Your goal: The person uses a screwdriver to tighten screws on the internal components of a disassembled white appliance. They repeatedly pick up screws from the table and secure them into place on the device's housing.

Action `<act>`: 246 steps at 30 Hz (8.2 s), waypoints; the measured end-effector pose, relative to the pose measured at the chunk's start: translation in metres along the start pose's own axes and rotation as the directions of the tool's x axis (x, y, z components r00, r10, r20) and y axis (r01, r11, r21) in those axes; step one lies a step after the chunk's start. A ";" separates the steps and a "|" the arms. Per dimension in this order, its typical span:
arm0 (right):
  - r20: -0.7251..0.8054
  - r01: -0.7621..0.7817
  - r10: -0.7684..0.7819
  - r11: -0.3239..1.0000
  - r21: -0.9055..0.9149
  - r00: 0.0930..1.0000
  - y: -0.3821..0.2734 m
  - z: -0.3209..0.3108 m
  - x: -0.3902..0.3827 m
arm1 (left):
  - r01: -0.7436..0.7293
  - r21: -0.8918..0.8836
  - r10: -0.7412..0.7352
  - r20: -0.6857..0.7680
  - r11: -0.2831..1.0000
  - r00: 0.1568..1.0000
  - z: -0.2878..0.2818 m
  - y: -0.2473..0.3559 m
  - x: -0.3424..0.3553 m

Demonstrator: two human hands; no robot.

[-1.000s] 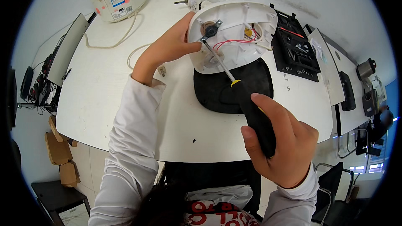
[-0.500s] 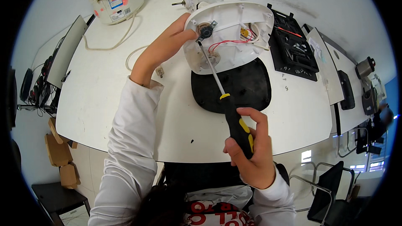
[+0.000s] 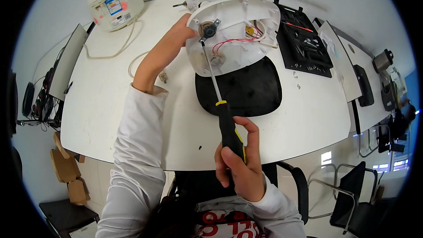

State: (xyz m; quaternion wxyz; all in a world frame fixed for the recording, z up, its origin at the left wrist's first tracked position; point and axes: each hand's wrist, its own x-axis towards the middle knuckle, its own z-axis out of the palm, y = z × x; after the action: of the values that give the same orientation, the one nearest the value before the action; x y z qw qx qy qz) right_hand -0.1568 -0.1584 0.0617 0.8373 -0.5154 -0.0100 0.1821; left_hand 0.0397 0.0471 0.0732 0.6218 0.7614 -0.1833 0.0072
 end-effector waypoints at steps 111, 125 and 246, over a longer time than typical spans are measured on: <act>-0.271 0.343 -0.835 0.462 -0.818 0.480 -0.001 -0.204 -0.010 | -0.622 0.690 0.461 0.446 0.369 0.767 0.225 0.006 0.034; -0.230 0.365 -0.856 0.420 -0.831 0.462 0.000 -0.206 -0.008 | -0.493 0.696 0.363 0.341 0.523 0.867 0.273 -0.020 0.060; -0.340 0.698 -0.663 0.716 -0.025 0.667 0.020 -0.115 0.028 | 0.252 -0.780 -0.295 0.091 0.573 0.951 0.033 -0.033 -0.094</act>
State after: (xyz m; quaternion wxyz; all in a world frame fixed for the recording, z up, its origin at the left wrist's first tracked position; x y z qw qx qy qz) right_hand -0.1132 -0.2405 -0.0140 0.8604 -0.4511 -0.0538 -0.2309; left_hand -0.0457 0.0468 0.0122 0.8884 0.4323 -0.0330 -0.1508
